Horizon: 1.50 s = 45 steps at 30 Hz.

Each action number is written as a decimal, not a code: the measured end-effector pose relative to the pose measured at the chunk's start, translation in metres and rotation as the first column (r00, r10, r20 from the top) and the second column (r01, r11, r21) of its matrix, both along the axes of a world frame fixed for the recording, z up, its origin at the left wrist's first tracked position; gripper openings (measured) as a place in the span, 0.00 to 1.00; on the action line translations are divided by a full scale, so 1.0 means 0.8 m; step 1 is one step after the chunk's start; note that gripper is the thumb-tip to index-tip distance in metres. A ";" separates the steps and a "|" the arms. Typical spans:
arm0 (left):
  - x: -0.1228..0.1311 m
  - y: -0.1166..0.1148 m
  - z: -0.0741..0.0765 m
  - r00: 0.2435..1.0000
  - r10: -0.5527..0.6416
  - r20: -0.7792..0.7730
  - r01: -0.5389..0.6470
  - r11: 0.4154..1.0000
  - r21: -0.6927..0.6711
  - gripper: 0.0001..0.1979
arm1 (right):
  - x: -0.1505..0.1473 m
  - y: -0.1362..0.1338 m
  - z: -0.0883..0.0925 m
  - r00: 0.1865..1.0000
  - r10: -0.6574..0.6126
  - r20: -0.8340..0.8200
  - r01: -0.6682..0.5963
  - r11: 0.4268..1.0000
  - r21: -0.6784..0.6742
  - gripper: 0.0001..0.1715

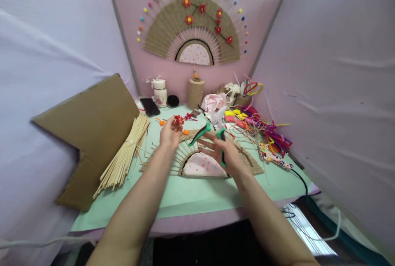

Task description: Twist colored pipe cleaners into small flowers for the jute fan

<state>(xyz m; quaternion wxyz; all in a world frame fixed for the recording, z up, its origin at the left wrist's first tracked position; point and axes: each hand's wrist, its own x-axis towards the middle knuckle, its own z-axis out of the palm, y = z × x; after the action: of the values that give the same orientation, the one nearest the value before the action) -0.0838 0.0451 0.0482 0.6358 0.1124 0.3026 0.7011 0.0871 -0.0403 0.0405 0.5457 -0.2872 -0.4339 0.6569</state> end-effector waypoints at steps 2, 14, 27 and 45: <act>0.014 -0.004 -0.005 0.999 0.036 -0.030 -0.036 0.999 -0.022 0.02 | -0.020 -0.004 -0.011 1.000 0.009 0.012 -0.009 1.000 -0.024 0.17; 0.021 -0.012 -0.006 0.992 0.126 0.020 -0.125 0.992 -0.008 0.02 | -0.067 -0.008 -0.031 0.982 0.044 -0.185 -0.045 0.999 -0.003 0.19; -0.007 -0.010 0.007 0.953 -0.281 0.111 0.257 0.947 0.191 0.07 | -0.026 -0.013 -0.018 0.989 -0.014 0.148 0.019 0.999 -0.029 0.24; -0.006 -0.028 0.012 0.863 -0.492 -0.112 0.501 0.810 0.303 0.06 | -0.001 -0.032 0.028 0.629 0.004 0.778 -0.010 1.000 0.003 0.15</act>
<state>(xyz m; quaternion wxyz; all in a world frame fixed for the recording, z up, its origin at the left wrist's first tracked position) -0.0887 0.0228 0.0581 0.7652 0.2997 0.1530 0.5488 0.0861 -0.0660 0.0631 0.3040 -0.5387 -0.6301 0.4694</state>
